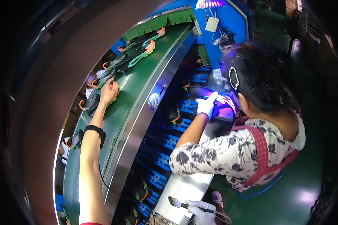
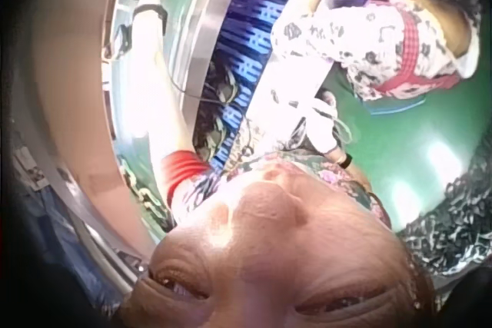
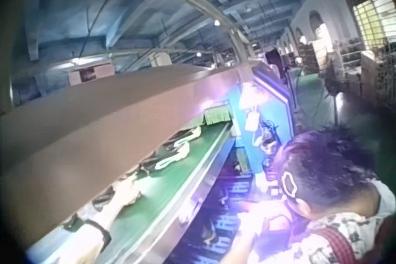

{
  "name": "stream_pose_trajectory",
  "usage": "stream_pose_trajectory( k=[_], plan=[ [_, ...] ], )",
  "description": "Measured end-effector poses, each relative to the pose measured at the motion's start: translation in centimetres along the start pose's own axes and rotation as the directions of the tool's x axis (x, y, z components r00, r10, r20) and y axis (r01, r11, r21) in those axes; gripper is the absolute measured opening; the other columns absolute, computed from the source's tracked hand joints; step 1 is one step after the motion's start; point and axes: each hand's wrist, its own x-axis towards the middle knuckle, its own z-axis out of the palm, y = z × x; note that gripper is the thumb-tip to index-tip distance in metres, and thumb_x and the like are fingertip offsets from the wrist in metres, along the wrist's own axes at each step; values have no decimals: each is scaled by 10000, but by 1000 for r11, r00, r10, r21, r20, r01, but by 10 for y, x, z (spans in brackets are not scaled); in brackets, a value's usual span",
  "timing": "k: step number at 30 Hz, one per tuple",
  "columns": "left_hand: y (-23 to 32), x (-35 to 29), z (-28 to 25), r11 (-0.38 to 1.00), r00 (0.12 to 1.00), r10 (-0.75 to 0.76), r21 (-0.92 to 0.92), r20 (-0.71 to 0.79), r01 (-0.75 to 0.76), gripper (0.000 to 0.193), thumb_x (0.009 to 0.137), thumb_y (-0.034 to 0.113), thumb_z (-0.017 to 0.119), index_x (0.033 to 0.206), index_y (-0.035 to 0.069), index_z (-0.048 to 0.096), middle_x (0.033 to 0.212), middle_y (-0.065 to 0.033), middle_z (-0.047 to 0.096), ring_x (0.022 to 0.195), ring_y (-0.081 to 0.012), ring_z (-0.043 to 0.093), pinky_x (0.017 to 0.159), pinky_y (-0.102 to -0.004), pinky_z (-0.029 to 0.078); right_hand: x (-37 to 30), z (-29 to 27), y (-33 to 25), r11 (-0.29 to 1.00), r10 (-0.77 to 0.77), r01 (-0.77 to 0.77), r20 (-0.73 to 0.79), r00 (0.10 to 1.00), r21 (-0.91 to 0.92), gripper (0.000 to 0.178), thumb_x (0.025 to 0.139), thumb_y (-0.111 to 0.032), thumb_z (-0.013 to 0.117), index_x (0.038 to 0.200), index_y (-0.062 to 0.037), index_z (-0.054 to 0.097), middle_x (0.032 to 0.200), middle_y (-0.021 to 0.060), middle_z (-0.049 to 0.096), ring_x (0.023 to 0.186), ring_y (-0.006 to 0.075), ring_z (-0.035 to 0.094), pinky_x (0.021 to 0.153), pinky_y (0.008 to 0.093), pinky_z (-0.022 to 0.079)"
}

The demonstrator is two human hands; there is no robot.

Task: Applying adhesive to the underside of shoe soles using a brush on a production line.

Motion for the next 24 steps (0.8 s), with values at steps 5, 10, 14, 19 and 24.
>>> stream_pose_trajectory(
  k=[5, 10, 14, 19, 24],
  plan=[
    [87, 50, 12, 951, 949, 308, 27, -68, -307, 650, 865, 255, 688, 1483, 107, 552, 908, -131, 746, 809, -294, 710, 782, -421, 547, 3, 5, 40, 984, 173, -171, -29, 985, 53, 283, 971, 25, 584, 1253, 8, 570, 1048, 106, 736, 897, 186, 703, 871, 322, 555],
    [110, 124, 36, 894, 945, 326, 318, 21, -316, 657, 1024, 306, 533, 1598, 50, 343, 1502, -285, 499, 1371, -433, 508, 1162, -473, 407, 200, -13, -58, 972, 186, -156, -169, 968, 178, 326, 953, -58, 618, 1276, -36, 577, 1139, 177, 740, 1002, 235, 718, 933, 346, 551],
    [80, 156, 60, 996, 975, 82, -39, 205, -76, 761, 1017, 221, 525, 1652, 29, 152, 1563, -306, 429, 1068, -392, 689, 915, -449, 561, 433, -49, 13, 760, 265, -532, -570, 778, -373, 675, 1000, -232, 603, 1615, -147, 338, 1229, 242, 710, 1097, 323, 706, 972, 422, 513],
    [45, 170, 60, 971, 955, 188, 100, 231, -216, 610, 997, 376, 583, 1484, 13, 530, 1453, -288, 569, 1119, -403, 692, 979, -444, 527, 435, -48, 177, 843, 73, -339, -534, 842, -418, 851, 864, -148, 746, 1576, -232, 289, 1147, 281, 705, 1049, 393, 705, 1003, 462, 513],
    [21, 99, -7, 983, 939, -180, 74, 293, 166, 950, 907, 851, 452, 1002, -50, 737, 867, -160, 680, 506, -216, 624, 679, -401, 586, 256, -21, 105, 956, 291, -268, -313, 904, 116, 589, 865, -95, 738, 1380, -141, 455, 1121, 243, 729, 1007, 332, 712, 969, 416, 529]
  ],
)
